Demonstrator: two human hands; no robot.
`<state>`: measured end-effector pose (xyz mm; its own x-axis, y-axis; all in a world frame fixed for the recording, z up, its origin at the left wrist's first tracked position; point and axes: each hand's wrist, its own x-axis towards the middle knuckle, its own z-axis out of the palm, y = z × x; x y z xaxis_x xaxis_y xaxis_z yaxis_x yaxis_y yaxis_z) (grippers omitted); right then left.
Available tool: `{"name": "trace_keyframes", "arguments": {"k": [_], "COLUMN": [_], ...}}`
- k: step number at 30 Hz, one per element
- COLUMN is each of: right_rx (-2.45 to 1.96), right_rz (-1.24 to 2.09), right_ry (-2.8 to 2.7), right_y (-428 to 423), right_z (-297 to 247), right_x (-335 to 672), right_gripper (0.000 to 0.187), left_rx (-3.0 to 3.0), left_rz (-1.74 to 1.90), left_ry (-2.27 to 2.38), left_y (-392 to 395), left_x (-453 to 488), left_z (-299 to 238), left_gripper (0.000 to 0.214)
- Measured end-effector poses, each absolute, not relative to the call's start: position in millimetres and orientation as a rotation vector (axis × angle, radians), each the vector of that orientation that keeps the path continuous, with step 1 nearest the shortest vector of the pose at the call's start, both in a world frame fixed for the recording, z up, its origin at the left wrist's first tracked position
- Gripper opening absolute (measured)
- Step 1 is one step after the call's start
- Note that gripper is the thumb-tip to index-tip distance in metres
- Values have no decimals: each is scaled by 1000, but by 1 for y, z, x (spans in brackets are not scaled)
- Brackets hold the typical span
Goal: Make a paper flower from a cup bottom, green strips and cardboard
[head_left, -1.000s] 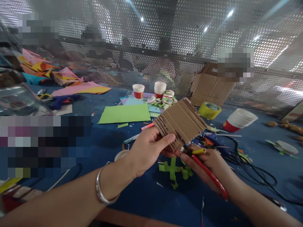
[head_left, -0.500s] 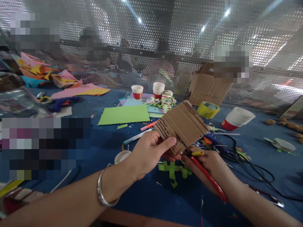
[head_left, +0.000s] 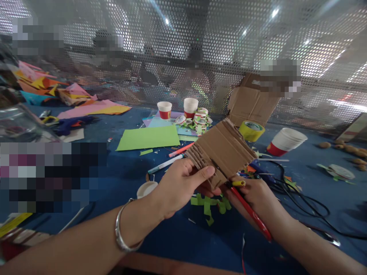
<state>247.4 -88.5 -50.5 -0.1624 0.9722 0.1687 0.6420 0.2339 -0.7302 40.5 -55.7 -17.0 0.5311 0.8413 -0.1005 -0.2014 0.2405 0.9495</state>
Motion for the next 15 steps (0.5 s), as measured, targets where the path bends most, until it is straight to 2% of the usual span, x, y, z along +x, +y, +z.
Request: {"name": "trace_keyframes", "arguments": {"k": [10, 15], "right_rx": [-1462, -1475], "right_rz": [686, 713], "right_ry": [-1824, -1837], "right_y": [-78, -81], "right_z": [-53, -56], "right_x": [249, 251], "right_gripper": [26, 18], "left_rx": [1075, 1070], "left_rz": [850, 814], "left_ry": [750, 755], "left_y": [-54, -59], "left_x": [44, 49], "left_z": [-15, -16], "left_gripper": [29, 29]}}
